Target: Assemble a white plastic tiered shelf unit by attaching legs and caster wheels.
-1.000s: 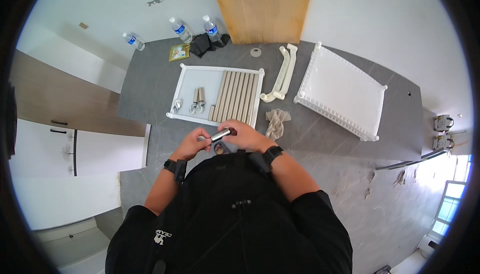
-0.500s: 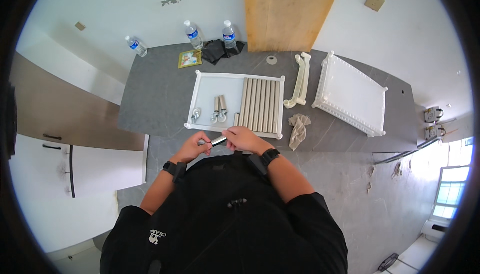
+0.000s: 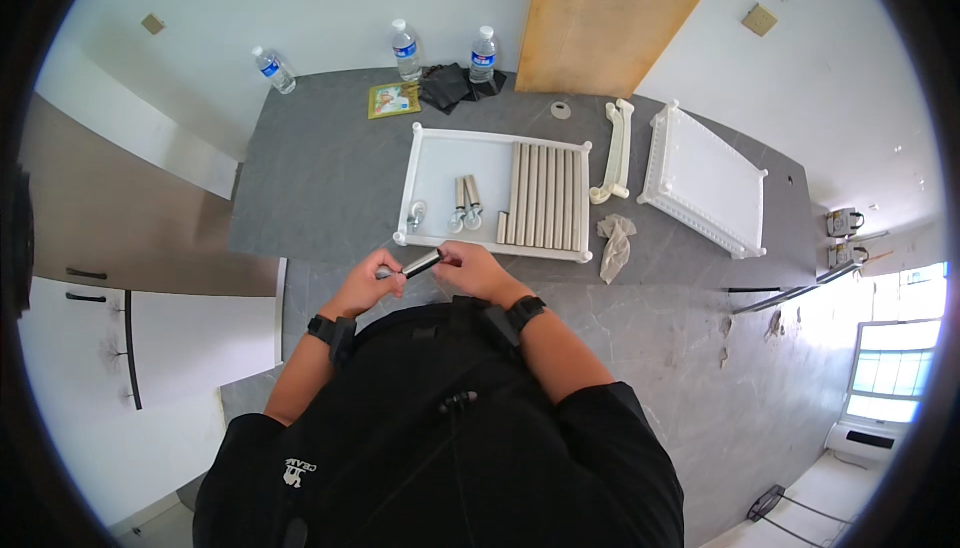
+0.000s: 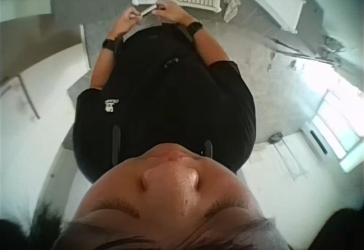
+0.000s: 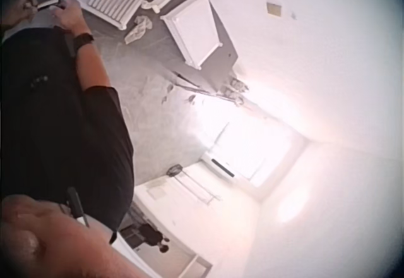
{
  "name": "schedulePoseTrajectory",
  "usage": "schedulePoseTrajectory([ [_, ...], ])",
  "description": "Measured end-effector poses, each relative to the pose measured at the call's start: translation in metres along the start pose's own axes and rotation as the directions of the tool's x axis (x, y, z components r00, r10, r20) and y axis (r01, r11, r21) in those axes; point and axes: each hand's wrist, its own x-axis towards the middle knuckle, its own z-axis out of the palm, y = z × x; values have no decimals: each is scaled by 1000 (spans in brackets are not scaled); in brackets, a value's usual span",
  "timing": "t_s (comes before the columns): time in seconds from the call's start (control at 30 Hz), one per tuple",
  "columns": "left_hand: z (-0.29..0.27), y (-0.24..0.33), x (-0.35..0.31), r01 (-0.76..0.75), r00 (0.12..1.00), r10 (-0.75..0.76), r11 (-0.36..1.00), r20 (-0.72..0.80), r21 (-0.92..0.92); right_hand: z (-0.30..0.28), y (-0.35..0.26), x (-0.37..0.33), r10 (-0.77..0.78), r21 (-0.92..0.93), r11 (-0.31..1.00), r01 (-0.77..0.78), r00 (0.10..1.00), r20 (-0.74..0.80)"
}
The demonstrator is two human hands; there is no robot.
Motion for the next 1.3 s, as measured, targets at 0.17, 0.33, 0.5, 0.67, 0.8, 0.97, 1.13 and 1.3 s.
schedulePoseTrajectory([
  [0.17, 5, 21, -4, -39, 999, 41, 997, -27, 74, -6, -29, -7, 42, 183, 982, -44, 999, 13],
  [0.33, 20, 32, 5, -73, 996, 84, 959, -30, 273, -31, -33, 2, 119, 45, 991, -129, 977, 176],
  [0.5, 22, 32, 12, -16, 997, 24, 995, -78, 98, -41, -12, 12, -356, -93, 928, 361, 932, 63],
  [0.67, 39, 33, 17, 44, 993, -26, 987, -119, 153, -56, -34, -4, -42, 127, 991, 29, 993, 107],
  [0.8, 59, 36, 23, 37, 995, -17, 978, -102, 203, -77, -24, -2, 113, -7, 993, -117, 939, 324],
  [0.97, 65, 34, 32, 9, 995, -3, 998, -97, 64, -82, -5, -10, -382, -107, 914, 391, 919, 96],
  [1.13, 75, 49, 42, 5, 998, 15, 952, -62, 305, -94, -18, -10, 287, 42, 948, -314, 908, 306],
  [1.3, 73, 42, 49, 15, 998, -5, 987, -63, 162, -95, 7, -11, -392, -113, 909, 402, 915, 97],
])
